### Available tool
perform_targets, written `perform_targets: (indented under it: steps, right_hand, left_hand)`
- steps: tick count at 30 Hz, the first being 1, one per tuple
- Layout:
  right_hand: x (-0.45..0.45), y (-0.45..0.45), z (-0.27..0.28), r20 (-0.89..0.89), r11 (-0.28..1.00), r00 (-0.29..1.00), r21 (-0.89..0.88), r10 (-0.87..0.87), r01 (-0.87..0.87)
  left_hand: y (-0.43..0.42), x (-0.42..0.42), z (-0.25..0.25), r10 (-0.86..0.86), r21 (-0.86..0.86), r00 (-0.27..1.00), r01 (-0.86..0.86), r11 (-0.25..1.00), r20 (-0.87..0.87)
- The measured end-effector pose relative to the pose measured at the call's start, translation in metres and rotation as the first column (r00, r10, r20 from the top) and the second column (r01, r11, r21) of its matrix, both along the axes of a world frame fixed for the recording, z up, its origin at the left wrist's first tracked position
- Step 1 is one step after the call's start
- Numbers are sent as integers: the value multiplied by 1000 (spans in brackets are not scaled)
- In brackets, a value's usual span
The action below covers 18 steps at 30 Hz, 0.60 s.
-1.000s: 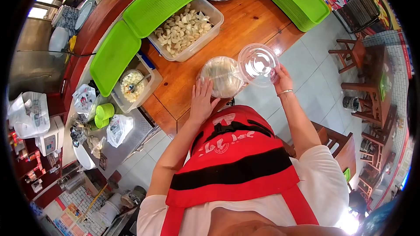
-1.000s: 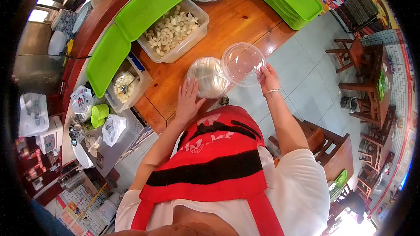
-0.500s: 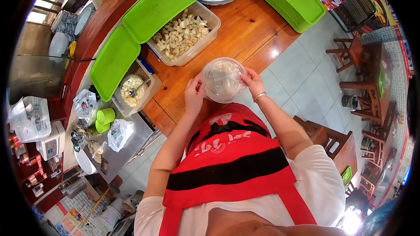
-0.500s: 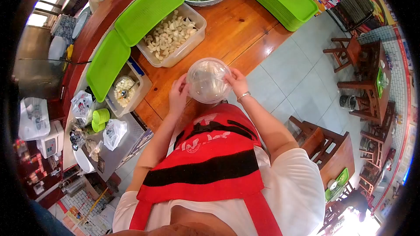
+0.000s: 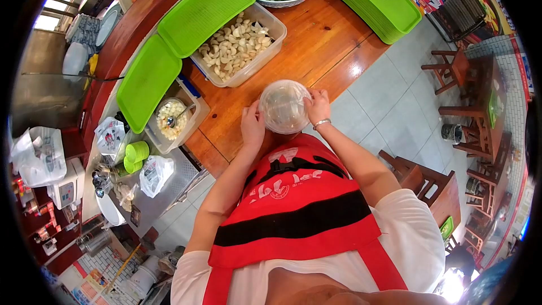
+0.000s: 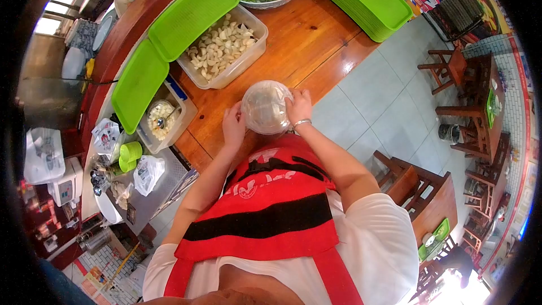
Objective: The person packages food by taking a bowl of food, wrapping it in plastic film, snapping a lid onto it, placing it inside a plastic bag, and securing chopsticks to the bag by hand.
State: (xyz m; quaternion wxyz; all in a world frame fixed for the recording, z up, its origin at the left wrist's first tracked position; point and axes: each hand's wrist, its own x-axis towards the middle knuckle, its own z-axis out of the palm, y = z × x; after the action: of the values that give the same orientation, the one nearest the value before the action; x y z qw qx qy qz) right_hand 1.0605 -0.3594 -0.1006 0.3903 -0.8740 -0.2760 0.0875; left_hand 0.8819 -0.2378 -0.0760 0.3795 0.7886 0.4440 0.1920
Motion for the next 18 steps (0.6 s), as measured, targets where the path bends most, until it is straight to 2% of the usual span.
perform_targets:
  steps: [3, 5, 7, 9, 10, 12, 16, 17, 18]
  right_hand:
    - [4, 2, -4, -79, 1000, 997, 28, 7, -5]
    - [7, 4, -2, -190, 1000, 982, -24, 7, -12]
    - [11, 4, -8, -195, 999, 980, -17, 31, -35]
    - [15, 4, -21, -201, 998, 978, -12, 55, -58]
    - [16, 5, -26, -210, 998, 976, 7, 58, -58]
    - [19, 4, -32, -219, 998, 974, 25, 61, -57]
    - [22, 5, -31, -297, 997, 952, -13, 75, -82]
    - [21, 6, -27, -333, 997, 942, -30, 52, -66]
    - [20, 7, -19, -333, 997, 941, -30, 53, -67]
  left_hand:
    - [3, 1, -6, 14, -21, 1000, -13, 1000, 25]
    - [7, 0, -18, 16, -62, 1000, -15, 998, 8]
    - [11, -1, -30, 18, -103, 1000, -19, 995, -9]
    - [16, -2, -43, 74, -355, 996, -56, 933, 39]
    - [19, -4, -55, 76, -357, 996, -57, 932, 38]
    - [25, -9, -76, 129, -571, 960, 38, 820, 249]
    - [24, -8, -63, 142, -594, 972, -4, 805, 186]
    - [19, -3, -42, 41, -277, 995, -14, 961, 92]
    - [15, 1, -23, -21, 72, 999, 23, 997, -34]
